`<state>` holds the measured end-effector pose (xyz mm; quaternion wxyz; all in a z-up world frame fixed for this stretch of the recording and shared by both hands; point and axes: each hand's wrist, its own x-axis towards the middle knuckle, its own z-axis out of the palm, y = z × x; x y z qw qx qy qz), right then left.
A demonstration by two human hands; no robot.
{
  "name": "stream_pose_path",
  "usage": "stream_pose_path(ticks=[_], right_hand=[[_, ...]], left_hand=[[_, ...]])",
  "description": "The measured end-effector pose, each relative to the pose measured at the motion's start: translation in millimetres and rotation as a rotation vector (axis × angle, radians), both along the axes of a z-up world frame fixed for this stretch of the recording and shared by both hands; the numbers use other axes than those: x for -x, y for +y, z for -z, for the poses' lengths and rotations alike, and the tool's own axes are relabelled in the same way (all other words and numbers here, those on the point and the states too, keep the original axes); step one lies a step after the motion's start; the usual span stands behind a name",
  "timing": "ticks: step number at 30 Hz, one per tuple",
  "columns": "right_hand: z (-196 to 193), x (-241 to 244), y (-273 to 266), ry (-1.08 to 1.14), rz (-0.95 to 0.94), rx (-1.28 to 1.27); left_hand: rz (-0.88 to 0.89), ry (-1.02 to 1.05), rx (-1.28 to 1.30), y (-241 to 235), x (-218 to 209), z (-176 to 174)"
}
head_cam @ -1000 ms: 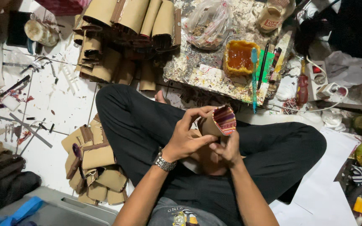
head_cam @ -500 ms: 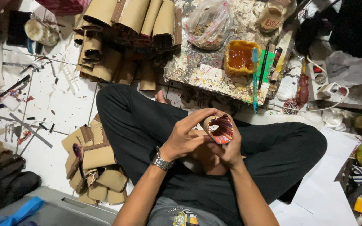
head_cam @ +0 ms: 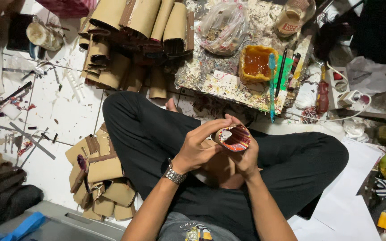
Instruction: The person sits on the floor and assembles cylindrical cardboard craft items. They apply a brown adhesive to the edges of the cardboard using a toothbrush and then attach small decorative pieces to the edges.
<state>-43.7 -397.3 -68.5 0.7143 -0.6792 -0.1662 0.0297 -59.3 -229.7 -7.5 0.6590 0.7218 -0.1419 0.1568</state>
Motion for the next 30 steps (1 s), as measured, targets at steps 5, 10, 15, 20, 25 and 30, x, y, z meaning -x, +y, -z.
stream_pose_path(ticks=[5,10,15,20,25,30], right_hand=[[-3.4,-1.7,-3.8,-0.020,0.023,0.054],[22.7,1.0,-12.7,0.001,0.145,0.087],[34.5,1.9,-12.1,0.009,0.178,0.003],[6.1,-1.0,-4.0,0.007,0.164,0.026],[16.6,-0.8,-7.7,-0.018,0.141,0.061],[-14.3,-4.0,-1.3,-0.038,0.140,0.065]], left_hand=[[-0.019,-0.005,0.012,-0.4,0.0,4.2],[-0.029,-0.009,0.009,-1.2,-2.0,2.2],[-0.014,-0.004,0.001,2.3,-1.1,10.0],[-0.003,0.005,0.012,4.3,0.4,6.0],[-0.018,-0.014,0.010,3.0,1.0,5.8],[-0.023,-0.004,0.009,3.5,2.3,8.3]])
